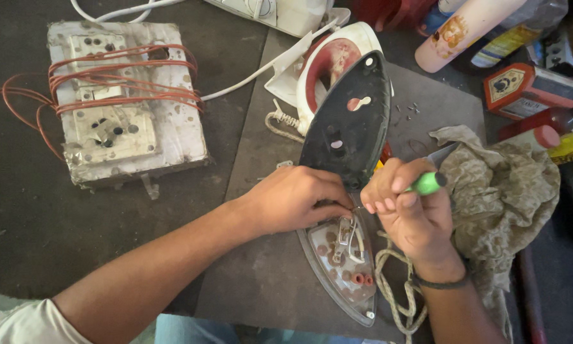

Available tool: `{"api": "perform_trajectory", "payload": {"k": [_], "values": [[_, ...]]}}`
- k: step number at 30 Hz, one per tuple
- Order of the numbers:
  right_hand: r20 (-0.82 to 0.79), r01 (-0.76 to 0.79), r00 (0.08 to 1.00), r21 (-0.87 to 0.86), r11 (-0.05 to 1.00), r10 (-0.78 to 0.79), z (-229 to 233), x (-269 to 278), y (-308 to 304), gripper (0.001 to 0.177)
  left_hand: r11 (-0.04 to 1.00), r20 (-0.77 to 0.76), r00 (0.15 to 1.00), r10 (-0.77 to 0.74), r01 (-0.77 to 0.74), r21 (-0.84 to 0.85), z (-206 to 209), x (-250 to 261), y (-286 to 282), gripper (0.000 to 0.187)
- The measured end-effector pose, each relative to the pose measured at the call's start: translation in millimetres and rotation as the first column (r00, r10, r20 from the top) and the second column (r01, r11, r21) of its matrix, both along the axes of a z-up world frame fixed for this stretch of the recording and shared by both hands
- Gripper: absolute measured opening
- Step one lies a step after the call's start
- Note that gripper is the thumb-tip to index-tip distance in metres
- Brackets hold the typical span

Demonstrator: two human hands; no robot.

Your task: The person uses a green-handled screwdriver to tighten screws on the internal components of a disassembled electric iron. They briefly wipe the iron's interior with a cloth and continue adjusting screws throughout the clip.

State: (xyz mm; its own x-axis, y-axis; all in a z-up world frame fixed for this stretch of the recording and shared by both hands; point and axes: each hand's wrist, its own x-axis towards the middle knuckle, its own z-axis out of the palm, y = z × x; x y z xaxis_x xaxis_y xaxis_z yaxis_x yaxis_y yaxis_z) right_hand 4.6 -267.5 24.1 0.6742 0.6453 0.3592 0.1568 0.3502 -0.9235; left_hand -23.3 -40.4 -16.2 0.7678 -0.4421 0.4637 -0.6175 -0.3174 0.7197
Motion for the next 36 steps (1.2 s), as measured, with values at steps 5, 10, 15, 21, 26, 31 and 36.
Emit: {"api": "perform_trajectory", "payload": {"k": [5, 10, 15, 21, 26, 31, 36], "values": [[0.237, 0.195, 0.954, -0.025, 0.981, -0.184, 5, -2, 1, 0.039, 1.0, -0.025, 1.0, -0.016, 0.016, -0.009, 1, 1, -1, 0.017], [0.22, 0.321, 0.926, -0.037, 0.946, -0.306, -6, -2, -18, 0.033, 1.0, -0.077, 0.997, -0.029, 0.03, 0.009, 4, 1, 0, 0.017], [0.244, 0.305, 0.928, -0.068, 0.95, -0.281, -8, -6, -23, 0.029, 0.987, -0.103, 0.989, -0.111, 0.097, -0.131, -3, 4, -3, 0.02], [0.13, 0.154, 0.981, -0.099, 0.983, -0.141, 21, -3, -1, 0.026, 0.989, -0.108, 0.989, -0.103, 0.09, -0.119, -8, 8, -4, 0.019], [-0.225, 0.162, 0.964, 0.059, 0.985, -0.145, 50, -28, 29, 0.034, 0.999, -0.157, 0.987, -0.029, 0.021, -0.05, -4, 6, -2, 0.018], [-0.18, 0.289, 0.944, 0.045, 0.956, -0.276, 38, -24, 35, 0.056, 0.995, -0.105, 0.993, -0.061, 0.052, -0.09, -6, 7, -4, 0.019], [-0.17, 0.137, 0.977, 0.043, 0.99, -0.128, 33, -6, 28, 0.053, 0.997, -0.137, 0.99, -0.023, 0.012, -0.079, -4, 5, -3, 0.02]]}}
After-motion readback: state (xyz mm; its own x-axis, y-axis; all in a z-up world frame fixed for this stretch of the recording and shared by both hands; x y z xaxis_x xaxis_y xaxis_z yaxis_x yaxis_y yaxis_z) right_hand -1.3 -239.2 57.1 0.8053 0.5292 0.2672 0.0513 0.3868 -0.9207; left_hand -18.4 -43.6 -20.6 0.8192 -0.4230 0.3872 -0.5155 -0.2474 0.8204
